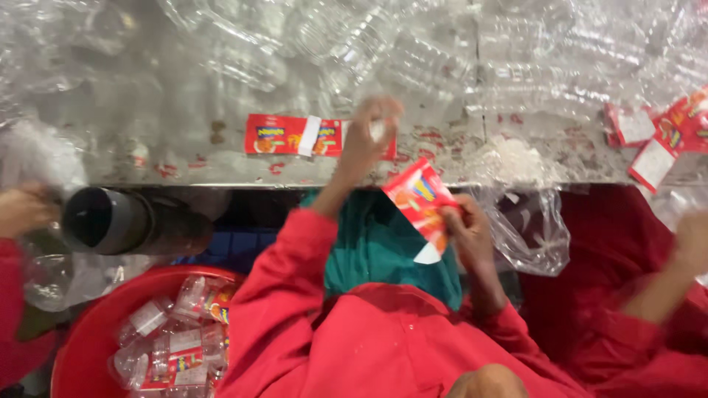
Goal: The person applies labels to plastic bottles by peeling a sticker from a sheet, aligning it with the bottle surface, and pressing it down. They repeat this process for multiple bottles, placing the labeled items into a red bin.
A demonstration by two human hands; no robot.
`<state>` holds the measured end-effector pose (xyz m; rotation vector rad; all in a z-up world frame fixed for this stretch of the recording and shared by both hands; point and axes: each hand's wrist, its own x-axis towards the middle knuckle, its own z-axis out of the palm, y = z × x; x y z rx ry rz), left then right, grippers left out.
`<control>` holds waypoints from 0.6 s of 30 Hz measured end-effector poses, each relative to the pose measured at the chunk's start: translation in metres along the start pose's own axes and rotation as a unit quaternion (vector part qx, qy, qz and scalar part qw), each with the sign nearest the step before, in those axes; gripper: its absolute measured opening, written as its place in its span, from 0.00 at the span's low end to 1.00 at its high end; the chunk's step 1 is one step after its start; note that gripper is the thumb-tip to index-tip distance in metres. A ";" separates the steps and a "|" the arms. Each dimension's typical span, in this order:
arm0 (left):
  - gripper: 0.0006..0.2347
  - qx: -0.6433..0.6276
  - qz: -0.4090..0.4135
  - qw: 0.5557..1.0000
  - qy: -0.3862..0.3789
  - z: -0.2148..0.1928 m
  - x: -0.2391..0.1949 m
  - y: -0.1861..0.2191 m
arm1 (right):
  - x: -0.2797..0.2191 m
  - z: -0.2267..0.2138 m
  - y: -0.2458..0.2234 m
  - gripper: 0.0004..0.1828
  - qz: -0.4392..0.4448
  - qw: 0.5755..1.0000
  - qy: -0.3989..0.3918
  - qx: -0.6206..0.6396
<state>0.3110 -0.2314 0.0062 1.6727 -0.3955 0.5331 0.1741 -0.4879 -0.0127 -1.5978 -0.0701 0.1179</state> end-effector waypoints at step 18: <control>0.58 0.110 -0.073 0.991 0.032 -0.108 -0.058 0.027 | -0.007 -0.062 -0.012 0.08 -0.033 0.985 0.155 -0.068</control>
